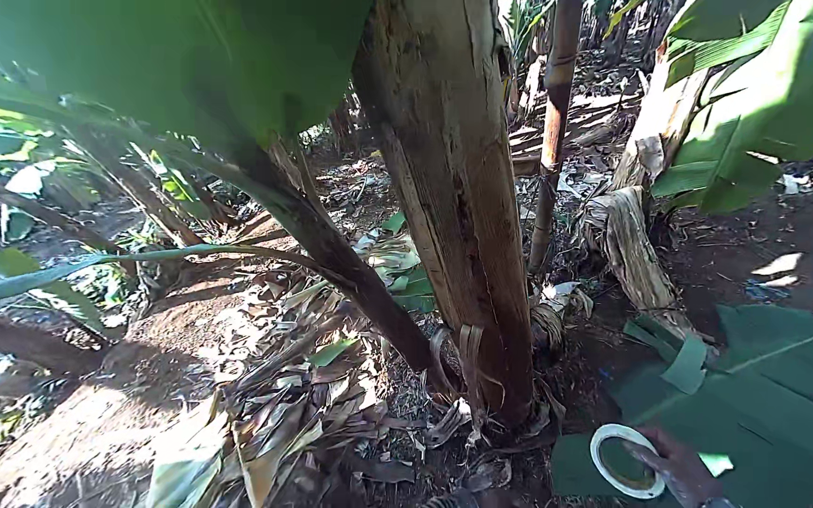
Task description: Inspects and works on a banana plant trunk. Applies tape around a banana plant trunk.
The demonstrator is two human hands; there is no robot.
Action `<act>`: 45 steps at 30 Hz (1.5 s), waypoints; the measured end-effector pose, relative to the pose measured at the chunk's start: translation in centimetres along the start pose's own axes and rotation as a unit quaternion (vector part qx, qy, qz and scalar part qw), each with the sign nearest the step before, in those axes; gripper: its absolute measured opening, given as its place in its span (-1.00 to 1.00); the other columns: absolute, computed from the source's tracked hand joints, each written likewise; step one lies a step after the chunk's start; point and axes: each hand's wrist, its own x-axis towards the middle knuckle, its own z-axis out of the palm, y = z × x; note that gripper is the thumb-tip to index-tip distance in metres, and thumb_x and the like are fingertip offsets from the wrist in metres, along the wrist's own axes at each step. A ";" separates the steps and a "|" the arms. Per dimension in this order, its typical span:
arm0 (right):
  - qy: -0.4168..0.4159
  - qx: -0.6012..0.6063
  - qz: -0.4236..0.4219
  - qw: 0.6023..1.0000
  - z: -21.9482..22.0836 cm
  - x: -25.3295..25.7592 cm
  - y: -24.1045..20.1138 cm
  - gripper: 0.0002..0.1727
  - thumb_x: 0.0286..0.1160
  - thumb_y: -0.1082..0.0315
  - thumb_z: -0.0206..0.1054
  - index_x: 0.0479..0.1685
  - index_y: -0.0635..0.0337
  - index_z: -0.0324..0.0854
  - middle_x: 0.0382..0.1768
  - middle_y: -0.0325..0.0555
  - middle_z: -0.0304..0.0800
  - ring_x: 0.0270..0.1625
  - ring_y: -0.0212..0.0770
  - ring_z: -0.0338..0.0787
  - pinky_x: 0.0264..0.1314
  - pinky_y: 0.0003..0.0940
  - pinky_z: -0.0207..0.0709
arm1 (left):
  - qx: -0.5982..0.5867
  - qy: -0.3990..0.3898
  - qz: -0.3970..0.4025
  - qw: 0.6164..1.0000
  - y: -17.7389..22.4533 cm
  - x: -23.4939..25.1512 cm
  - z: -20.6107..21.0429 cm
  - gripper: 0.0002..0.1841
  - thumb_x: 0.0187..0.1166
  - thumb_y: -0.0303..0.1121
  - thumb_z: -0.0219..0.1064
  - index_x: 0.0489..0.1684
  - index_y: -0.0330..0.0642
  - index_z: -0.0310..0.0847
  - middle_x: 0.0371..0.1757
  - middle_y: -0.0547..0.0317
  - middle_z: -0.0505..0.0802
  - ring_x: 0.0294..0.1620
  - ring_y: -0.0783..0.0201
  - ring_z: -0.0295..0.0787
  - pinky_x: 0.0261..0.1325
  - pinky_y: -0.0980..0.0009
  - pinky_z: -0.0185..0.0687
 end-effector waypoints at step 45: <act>-0.146 -0.015 -0.033 0.989 -5.5 22.6 -1.9 -0.60 0.38 0.53 0.51 0.17 0.50 0.57 -0.12 0.19 0.77 -0.18 -0.17 0.76 0.01 -0.16 0.68 | 0.441 0.758 0.133 0.461 40.3 -14.0 -23.0 -0.64 0.79 -0.30 0.10 0.26 -0.38 0.67 0.03 -0.09 0.86 -0.08 0.30 0.82 0.04 0.33 0.75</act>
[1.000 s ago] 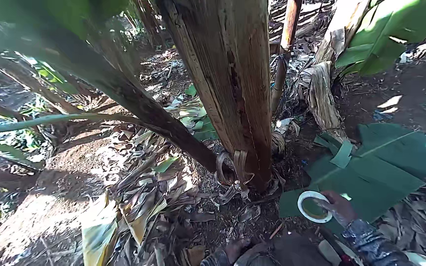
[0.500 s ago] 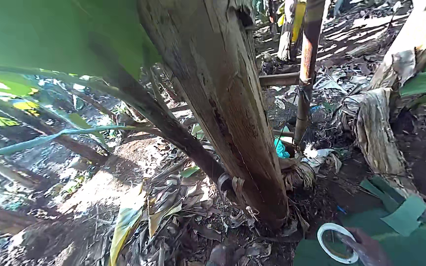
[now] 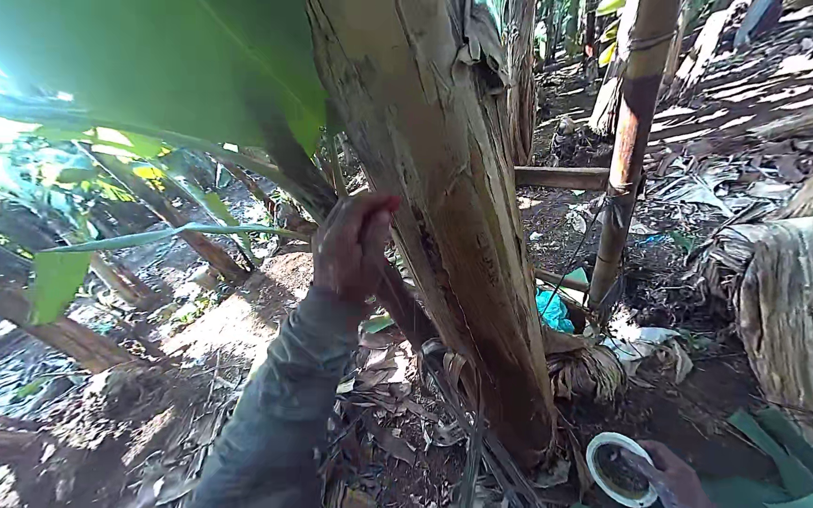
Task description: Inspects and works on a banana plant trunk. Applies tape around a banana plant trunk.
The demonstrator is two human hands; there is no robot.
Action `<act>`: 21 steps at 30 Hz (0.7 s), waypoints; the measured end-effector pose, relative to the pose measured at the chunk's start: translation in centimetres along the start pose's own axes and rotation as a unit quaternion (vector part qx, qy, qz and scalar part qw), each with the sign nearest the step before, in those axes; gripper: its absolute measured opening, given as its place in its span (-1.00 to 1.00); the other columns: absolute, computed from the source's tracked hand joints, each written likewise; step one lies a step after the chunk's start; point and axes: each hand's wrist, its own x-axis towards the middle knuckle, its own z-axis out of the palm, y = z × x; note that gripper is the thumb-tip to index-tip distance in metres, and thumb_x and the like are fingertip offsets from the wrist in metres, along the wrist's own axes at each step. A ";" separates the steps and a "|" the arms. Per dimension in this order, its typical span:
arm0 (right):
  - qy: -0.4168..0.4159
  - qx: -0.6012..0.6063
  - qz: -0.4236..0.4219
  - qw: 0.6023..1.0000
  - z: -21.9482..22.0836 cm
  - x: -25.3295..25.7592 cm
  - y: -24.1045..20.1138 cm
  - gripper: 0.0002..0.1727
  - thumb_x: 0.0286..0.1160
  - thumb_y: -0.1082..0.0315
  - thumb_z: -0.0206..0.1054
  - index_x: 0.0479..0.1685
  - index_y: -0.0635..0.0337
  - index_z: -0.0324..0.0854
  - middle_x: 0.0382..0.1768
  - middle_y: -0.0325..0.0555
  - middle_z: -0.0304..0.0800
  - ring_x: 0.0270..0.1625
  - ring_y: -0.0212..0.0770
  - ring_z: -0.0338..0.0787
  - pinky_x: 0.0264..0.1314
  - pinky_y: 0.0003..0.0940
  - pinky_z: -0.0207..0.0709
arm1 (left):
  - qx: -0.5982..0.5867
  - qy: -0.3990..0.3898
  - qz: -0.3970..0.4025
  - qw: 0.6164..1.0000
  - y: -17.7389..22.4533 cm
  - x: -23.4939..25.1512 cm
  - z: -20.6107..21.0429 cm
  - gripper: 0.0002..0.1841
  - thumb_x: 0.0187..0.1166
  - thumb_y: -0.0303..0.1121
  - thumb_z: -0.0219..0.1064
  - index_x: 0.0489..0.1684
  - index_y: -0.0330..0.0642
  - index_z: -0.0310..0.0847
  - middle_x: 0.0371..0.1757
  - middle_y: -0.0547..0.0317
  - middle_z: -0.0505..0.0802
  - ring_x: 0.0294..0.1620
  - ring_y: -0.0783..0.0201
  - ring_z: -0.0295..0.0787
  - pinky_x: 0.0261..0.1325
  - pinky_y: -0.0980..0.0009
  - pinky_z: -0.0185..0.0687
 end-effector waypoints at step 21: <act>0.031 -0.023 0.048 0.998 3.9 -3.0 0.3 -0.55 0.46 0.44 0.45 0.27 0.55 0.54 0.00 0.32 0.77 -0.04 -0.05 0.78 0.18 -0.06 0.65 | 0.147 -0.110 0.131 0.974 -1.9 16.0 -1.7 -0.64 0.83 -0.23 0.06 0.31 -0.15 0.71 0.29 -0.11 0.81 0.28 -0.04 0.79 0.35 -0.04 0.62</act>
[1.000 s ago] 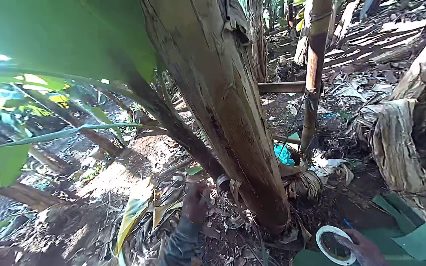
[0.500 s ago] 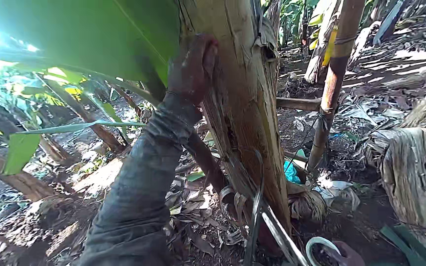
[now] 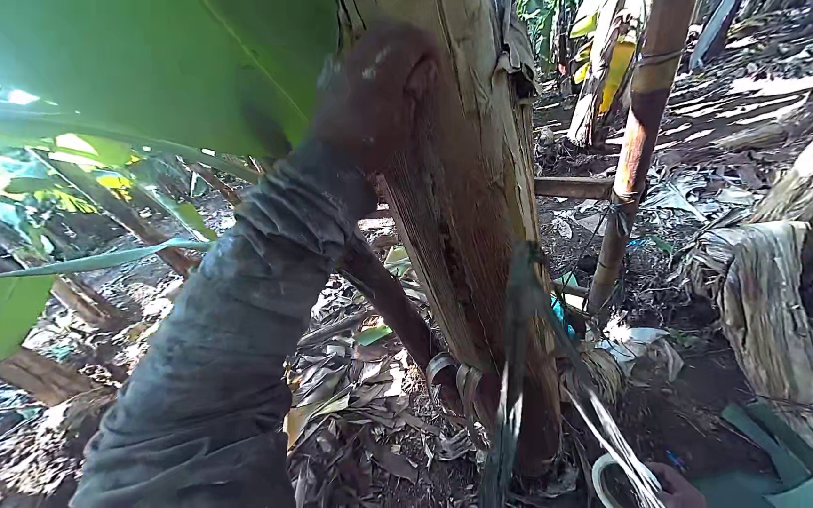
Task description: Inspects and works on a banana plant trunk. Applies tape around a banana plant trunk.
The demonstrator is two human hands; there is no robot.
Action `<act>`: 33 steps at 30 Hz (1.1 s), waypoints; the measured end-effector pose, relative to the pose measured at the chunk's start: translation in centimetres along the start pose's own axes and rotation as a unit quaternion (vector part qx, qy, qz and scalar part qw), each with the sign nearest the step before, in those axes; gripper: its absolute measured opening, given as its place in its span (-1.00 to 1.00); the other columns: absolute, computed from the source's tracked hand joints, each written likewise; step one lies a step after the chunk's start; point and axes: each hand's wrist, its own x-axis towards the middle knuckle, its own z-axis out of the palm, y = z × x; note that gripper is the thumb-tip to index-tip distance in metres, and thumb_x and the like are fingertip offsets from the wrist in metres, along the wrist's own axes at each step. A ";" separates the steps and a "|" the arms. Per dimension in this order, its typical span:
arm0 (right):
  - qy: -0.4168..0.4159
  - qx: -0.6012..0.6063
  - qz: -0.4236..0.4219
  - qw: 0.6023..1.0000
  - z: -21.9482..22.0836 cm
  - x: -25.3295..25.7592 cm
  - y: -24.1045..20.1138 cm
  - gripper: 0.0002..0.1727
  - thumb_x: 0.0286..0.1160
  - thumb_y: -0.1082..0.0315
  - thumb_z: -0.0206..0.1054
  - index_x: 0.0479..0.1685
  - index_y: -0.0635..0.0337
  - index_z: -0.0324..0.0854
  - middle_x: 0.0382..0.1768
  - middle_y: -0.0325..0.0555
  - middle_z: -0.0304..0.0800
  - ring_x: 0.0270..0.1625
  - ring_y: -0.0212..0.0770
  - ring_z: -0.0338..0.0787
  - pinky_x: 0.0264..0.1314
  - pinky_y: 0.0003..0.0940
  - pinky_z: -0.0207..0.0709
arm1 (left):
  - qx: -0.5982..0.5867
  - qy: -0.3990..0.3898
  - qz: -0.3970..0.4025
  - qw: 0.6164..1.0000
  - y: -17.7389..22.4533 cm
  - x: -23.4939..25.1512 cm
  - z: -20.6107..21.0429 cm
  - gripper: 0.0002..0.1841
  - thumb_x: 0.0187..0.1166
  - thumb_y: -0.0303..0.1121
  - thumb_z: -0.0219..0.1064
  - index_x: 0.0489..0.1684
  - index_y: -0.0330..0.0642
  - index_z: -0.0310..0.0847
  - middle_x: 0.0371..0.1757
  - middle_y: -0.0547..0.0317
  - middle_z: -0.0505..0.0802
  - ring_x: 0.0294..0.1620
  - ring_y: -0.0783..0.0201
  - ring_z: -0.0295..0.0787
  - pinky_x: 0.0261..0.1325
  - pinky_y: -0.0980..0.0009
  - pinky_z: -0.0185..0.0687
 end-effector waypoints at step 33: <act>-0.018 -0.002 0.023 1.000 1.0 0.9 0.1 -0.56 0.45 0.46 0.48 0.25 0.52 0.54 -0.07 0.27 0.74 -0.21 -0.09 0.74 0.01 -0.07 0.66 | -0.013 0.111 0.026 0.993 1.7 -4.6 4.2 -0.71 0.80 -0.30 0.12 0.15 -0.23 0.74 0.04 -0.12 0.87 -0.11 0.03 0.88 -0.13 0.10 0.76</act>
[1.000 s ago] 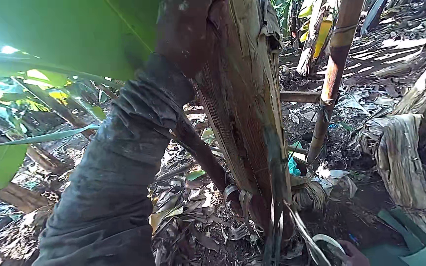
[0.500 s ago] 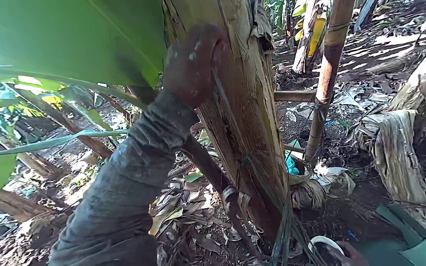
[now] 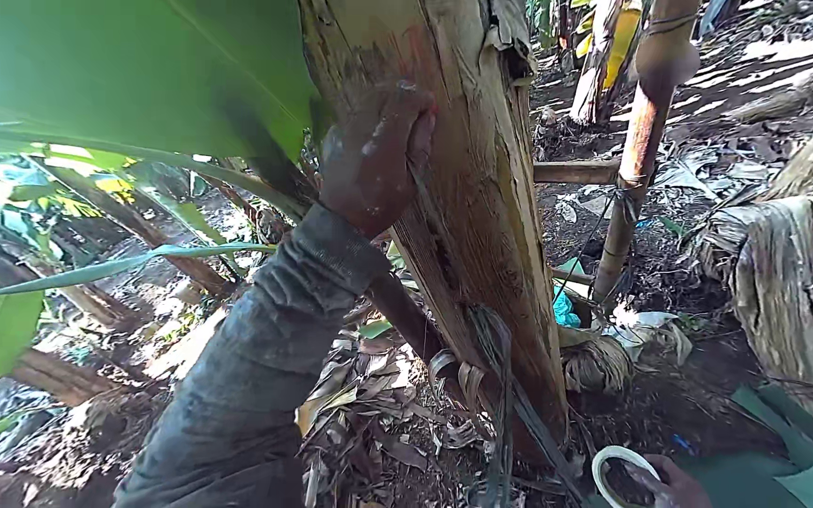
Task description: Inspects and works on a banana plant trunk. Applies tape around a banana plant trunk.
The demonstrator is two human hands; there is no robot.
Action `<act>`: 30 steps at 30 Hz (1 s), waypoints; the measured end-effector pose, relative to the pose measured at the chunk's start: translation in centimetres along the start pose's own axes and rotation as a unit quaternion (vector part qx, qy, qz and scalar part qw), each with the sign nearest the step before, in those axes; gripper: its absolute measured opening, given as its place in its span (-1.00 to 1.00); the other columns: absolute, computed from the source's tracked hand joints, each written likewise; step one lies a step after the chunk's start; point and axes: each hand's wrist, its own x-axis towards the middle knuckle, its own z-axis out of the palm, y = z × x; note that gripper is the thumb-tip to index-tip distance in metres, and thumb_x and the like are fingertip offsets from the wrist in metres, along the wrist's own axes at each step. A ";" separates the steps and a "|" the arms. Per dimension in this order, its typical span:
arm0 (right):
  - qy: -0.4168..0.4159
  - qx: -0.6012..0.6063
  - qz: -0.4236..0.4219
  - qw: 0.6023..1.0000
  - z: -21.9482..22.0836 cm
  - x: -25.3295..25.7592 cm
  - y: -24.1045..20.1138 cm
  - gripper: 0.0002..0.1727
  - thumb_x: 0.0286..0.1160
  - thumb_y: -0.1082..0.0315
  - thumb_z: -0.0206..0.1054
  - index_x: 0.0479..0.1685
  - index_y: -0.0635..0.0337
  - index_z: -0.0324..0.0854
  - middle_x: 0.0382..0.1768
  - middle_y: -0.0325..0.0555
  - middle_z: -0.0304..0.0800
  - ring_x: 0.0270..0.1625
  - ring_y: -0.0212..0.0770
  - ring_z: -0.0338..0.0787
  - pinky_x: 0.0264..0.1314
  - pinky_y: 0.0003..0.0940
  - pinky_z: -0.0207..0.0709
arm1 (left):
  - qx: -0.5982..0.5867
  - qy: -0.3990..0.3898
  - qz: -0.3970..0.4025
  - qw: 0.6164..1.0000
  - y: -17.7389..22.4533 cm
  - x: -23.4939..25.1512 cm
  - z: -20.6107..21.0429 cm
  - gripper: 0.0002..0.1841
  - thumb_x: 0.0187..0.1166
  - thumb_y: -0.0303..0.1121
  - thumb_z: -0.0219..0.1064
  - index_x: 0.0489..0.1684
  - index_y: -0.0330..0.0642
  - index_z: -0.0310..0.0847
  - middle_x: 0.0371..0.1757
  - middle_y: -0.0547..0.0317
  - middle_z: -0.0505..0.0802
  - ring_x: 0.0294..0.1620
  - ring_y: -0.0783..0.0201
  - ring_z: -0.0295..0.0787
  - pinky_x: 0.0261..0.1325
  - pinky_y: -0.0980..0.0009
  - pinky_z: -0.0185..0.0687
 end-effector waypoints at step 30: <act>0.012 0.050 0.007 0.999 -2.7 0.1 2.3 -0.64 0.44 0.56 0.45 0.17 0.50 0.53 -0.25 0.06 0.70 -0.42 -0.31 0.65 -0.25 -0.31 0.63 | 0.028 -0.073 -0.033 0.996 2.4 -0.8 -0.8 -0.69 0.77 -0.27 0.12 0.11 -0.22 0.76 -0.02 -0.13 0.88 -0.13 -0.03 0.87 -0.13 -0.03 0.73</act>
